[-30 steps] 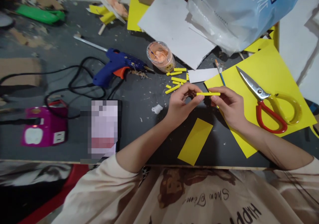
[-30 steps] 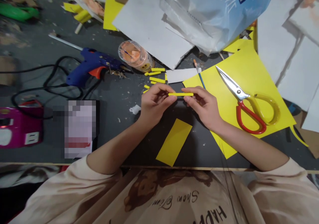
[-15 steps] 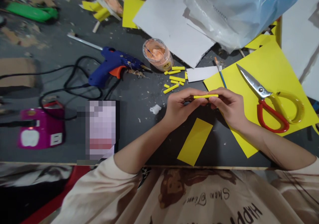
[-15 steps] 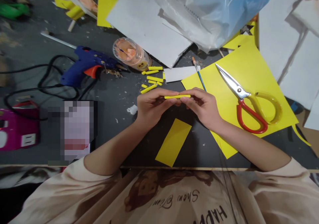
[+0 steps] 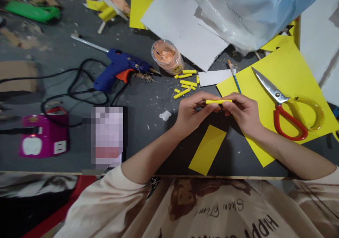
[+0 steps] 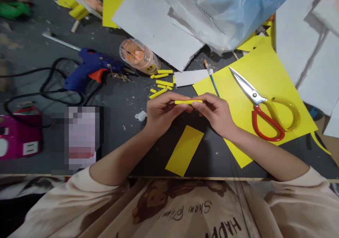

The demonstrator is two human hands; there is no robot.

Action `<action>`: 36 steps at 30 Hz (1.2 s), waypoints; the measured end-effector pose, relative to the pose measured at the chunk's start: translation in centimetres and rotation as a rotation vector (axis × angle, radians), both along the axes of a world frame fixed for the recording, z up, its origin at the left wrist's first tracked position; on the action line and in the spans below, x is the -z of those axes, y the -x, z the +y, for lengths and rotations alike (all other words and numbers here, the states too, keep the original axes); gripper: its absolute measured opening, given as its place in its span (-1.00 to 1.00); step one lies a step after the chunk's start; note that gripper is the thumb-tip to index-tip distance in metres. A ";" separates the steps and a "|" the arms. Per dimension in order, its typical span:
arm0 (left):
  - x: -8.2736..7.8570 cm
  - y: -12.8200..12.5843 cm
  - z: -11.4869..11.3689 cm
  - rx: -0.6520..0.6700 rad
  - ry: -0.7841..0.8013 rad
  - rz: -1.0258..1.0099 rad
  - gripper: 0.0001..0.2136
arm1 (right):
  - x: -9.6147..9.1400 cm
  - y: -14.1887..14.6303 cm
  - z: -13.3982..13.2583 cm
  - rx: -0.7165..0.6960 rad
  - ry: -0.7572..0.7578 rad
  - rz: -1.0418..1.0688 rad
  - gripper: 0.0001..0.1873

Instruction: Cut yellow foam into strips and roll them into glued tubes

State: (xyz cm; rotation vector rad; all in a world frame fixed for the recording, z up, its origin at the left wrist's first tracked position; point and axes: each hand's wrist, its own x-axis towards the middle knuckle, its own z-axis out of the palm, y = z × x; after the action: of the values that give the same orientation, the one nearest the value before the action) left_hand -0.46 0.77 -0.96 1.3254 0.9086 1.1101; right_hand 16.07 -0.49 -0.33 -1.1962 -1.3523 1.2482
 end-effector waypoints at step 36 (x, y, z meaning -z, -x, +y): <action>-0.2 -0.5 0.5 -0.136 0.220 -0.128 -0.73 | 0.8 -0.1 0.1 0.082 0.071 0.177 -0.82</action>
State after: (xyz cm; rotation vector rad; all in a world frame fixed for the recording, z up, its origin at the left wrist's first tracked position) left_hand 0.03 1.31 -0.78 1.0140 1.0064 1.1495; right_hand 16.16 -0.43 -1.12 -1.1491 -1.1272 1.3204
